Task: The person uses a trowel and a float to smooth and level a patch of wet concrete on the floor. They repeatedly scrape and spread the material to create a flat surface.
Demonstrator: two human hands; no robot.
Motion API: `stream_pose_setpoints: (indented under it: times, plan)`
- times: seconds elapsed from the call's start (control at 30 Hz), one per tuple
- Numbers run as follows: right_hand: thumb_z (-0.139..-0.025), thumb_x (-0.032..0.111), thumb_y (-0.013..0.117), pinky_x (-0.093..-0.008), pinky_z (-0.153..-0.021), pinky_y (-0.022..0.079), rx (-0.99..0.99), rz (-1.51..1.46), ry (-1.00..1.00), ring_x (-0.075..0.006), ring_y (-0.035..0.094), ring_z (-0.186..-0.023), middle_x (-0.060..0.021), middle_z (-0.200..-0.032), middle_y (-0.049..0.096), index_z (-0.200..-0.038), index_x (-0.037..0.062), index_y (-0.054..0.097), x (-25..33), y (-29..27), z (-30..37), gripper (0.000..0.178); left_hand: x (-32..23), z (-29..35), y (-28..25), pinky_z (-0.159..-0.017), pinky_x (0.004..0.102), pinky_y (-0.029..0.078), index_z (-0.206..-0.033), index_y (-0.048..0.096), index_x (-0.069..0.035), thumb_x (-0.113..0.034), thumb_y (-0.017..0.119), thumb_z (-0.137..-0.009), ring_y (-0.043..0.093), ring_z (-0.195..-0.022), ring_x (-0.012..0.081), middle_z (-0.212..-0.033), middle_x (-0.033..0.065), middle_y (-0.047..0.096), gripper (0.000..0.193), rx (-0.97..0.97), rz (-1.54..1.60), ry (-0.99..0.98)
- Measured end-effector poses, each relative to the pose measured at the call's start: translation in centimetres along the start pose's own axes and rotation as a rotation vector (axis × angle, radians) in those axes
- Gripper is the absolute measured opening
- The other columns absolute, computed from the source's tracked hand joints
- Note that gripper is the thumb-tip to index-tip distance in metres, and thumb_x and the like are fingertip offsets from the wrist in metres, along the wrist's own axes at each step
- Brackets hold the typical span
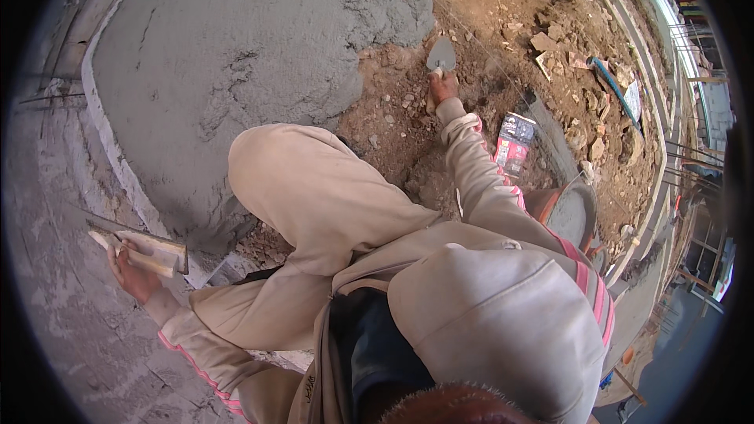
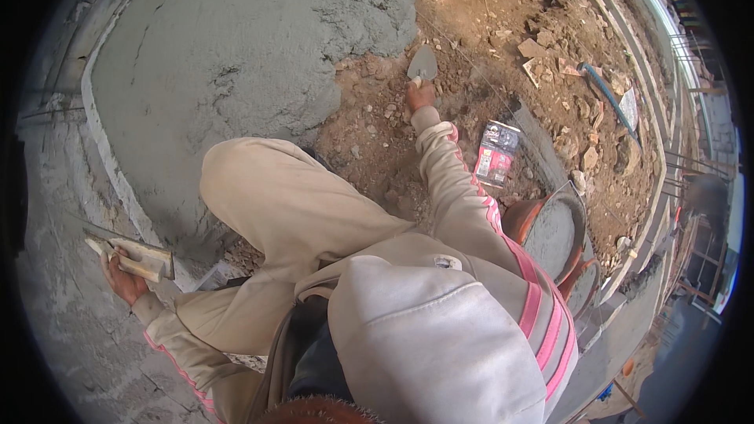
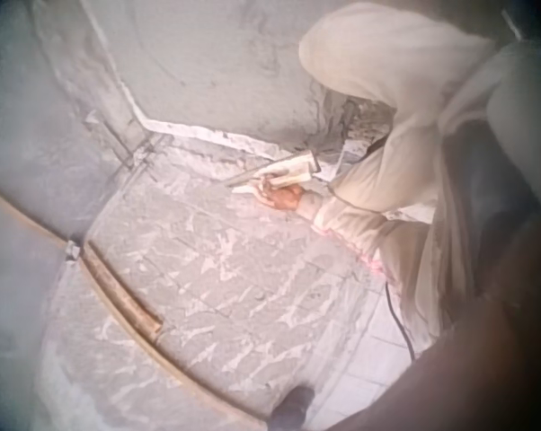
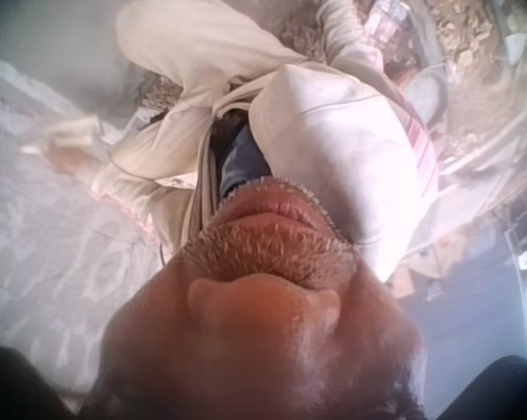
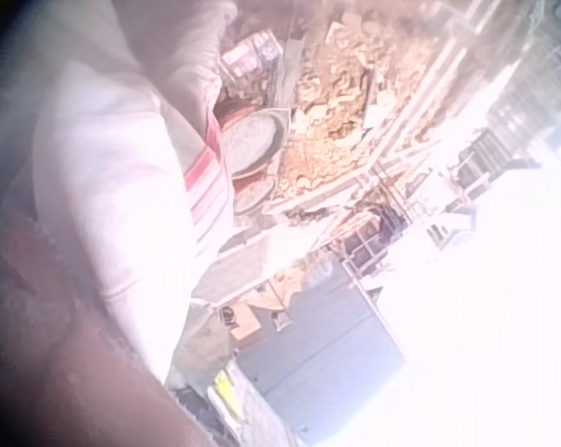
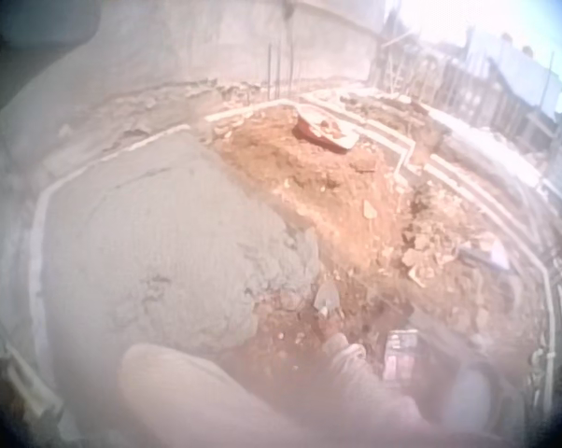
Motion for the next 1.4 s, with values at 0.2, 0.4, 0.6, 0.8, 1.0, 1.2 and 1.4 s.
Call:
stream_pose_setpoints:
  times: [0.2,0.4,0.6,0.8,1.0,1.2,1.4]
  plan:
    - [-0.088,0.032,0.057,-0.0502,-0.090,0.049,0.063,0.610,0.109,-0.0428,0.059,-0.107,-0.0236,-0.120,0.057,-0.120,0.0090,0.053,0.0,-3.2,-8.5,0.039,-0.6,0.0,0.3,-0.099,0.0339,0.046,-0.132,0.044,0.000,-0.003,0.054,-0.091,0.056,-0.108,0.0264,-0.119,0.0209,0.055,0.042,0.023,-0.003,-0.020]
    - [-0.095,0.028,0.044,-0.0510,-0.084,0.051,0.395,0.861,-0.279,-0.0429,0.061,-0.103,-0.0231,-0.115,0.057,-0.119,0.0136,0.053,4.4,-3.8,-0.9,0.030,-2.1,0.2,-1.7,-0.100,0.0346,0.046,-0.131,0.044,0.001,-0.003,0.055,-0.090,0.056,-0.110,0.0274,-0.120,0.0219,0.055,0.042,-0.010,-0.043,0.030]
    - [-0.095,0.026,0.038,-0.0521,-0.082,0.051,0.127,0.670,-0.048,-0.0429,0.062,-0.100,-0.0262,-0.110,0.062,-0.115,0.0067,0.051,3.5,-5.8,-5.1,0.031,-0.8,-0.7,-0.5,-0.099,0.0341,0.047,-0.131,0.045,0.002,-0.002,0.057,-0.089,0.057,-0.109,0.0263,-0.121,0.0213,0.056,0.043,0.016,-0.051,0.000]
    - [-0.094,0.025,0.040,-0.0513,-0.083,0.050,0.299,0.666,-0.078,-0.0423,0.062,-0.101,-0.0273,-0.108,0.063,-0.115,0.0015,0.048,-1.4,-0.7,-3.5,0.033,-0.8,-0.5,0.8,-0.098,0.0339,0.048,-0.130,0.045,0.002,-0.003,0.057,-0.090,0.057,-0.107,0.0262,-0.120,0.0213,0.056,0.042,0.038,-0.085,0.005]
    - [-0.090,0.024,0.047,-0.0524,-0.083,0.050,0.332,0.576,-0.056,-0.0420,0.062,-0.102,-0.0274,-0.112,0.061,-0.115,0.0032,0.049,3.7,-1.9,3.5,0.033,-1.6,-0.9,-2.4,-0.097,0.0340,0.048,-0.130,0.045,0.002,-0.004,0.055,-0.092,0.057,-0.106,0.0261,-0.118,0.0204,0.056,0.040,0.024,-0.056,0.017]
    - [-0.092,0.025,0.046,-0.0511,-0.088,0.050,0.286,0.500,0.222,-0.0427,0.061,-0.105,-0.0268,-0.107,0.063,-0.115,0.0004,0.050,-4.7,2.4,5.3,0.034,-0.2,-0.8,0.2,-0.095,0.0342,0.048,-0.130,0.045,0.002,-0.005,0.056,-0.092,0.057,-0.105,0.0251,-0.118,0.0201,0.057,0.041,0.085,-0.029,-0.027]
    - [-0.088,0.027,0.053,-0.0540,-0.082,0.049,0.267,0.430,-0.102,-0.0460,0.062,-0.093,-0.0308,-0.097,0.063,-0.113,-0.0020,0.044,0.1,-1.3,11.9,0.039,-2.4,0.0,-2.2,-0.096,0.0343,0.048,-0.130,0.045,0.002,-0.002,0.054,-0.092,0.058,-0.104,0.0250,-0.116,0.0204,0.057,0.040,0.033,-0.030,0.029]
Point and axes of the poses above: each hand's wrist, its own z-axis away from the middle knuckle, its own y-axis out of the palm, x = y × z, the point moved 6 cm from there along -z, towards the middle knuckle
